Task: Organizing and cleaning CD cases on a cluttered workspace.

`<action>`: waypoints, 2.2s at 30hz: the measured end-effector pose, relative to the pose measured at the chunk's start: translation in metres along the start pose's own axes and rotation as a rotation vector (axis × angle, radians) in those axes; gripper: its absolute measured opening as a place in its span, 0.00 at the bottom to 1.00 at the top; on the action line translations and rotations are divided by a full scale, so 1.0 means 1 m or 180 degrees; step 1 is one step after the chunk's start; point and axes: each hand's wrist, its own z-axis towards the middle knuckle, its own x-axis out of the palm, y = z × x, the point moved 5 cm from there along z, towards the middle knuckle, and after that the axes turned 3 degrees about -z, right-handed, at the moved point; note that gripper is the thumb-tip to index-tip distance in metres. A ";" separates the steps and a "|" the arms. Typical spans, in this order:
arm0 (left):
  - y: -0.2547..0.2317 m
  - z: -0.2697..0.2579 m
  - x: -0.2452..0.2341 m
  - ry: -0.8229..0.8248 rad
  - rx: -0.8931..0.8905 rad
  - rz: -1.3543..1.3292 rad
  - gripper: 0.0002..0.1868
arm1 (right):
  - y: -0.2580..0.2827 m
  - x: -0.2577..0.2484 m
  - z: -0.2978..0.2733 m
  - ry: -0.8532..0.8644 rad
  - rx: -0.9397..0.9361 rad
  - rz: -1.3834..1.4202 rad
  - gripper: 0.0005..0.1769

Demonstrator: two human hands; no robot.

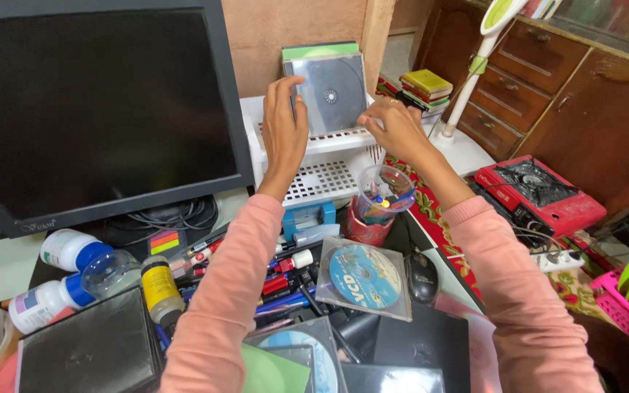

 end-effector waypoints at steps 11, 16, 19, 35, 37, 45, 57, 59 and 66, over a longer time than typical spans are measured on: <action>-0.002 -0.017 -0.006 0.0511 -0.0059 0.0334 0.13 | 0.056 -0.033 -0.028 0.0035 -0.0211 -0.0075 0.17; -0.010 -0.033 -0.021 0.0754 0.0113 0.0260 0.12 | 0.063 -0.029 -0.042 0.0035 -0.0378 -0.0187 0.17; -0.031 -0.041 -0.033 0.0980 0.0090 0.0107 0.11 | 0.070 -0.036 -0.049 0.0035 -0.0388 -0.0122 0.16; -0.056 -0.182 -0.043 0.3253 -0.0038 0.1558 0.22 | 0.166 -0.043 -0.159 0.1428 -0.0660 -0.0108 0.14; -0.045 -0.190 -0.045 0.3283 -0.0135 0.1638 0.24 | 0.162 -0.027 -0.175 0.1770 -0.0493 -0.0322 0.18; -0.014 -0.200 -0.048 0.3226 -0.0575 0.1615 0.29 | 0.142 0.028 -0.227 0.2095 -0.0453 -0.0098 0.43; 0.019 -0.215 -0.037 0.3070 -0.2093 -0.0929 0.39 | 0.159 0.002 -0.235 0.1204 -0.0321 -0.0519 0.38; 0.006 -0.211 -0.045 0.2927 -0.2906 -0.1203 0.42 | 0.160 -0.001 -0.237 0.1284 0.0003 -0.0808 0.34; -0.038 -0.217 -0.069 0.2725 -0.3583 -0.1545 0.49 | 0.185 -0.037 -0.248 0.0205 -0.0964 -0.0542 0.35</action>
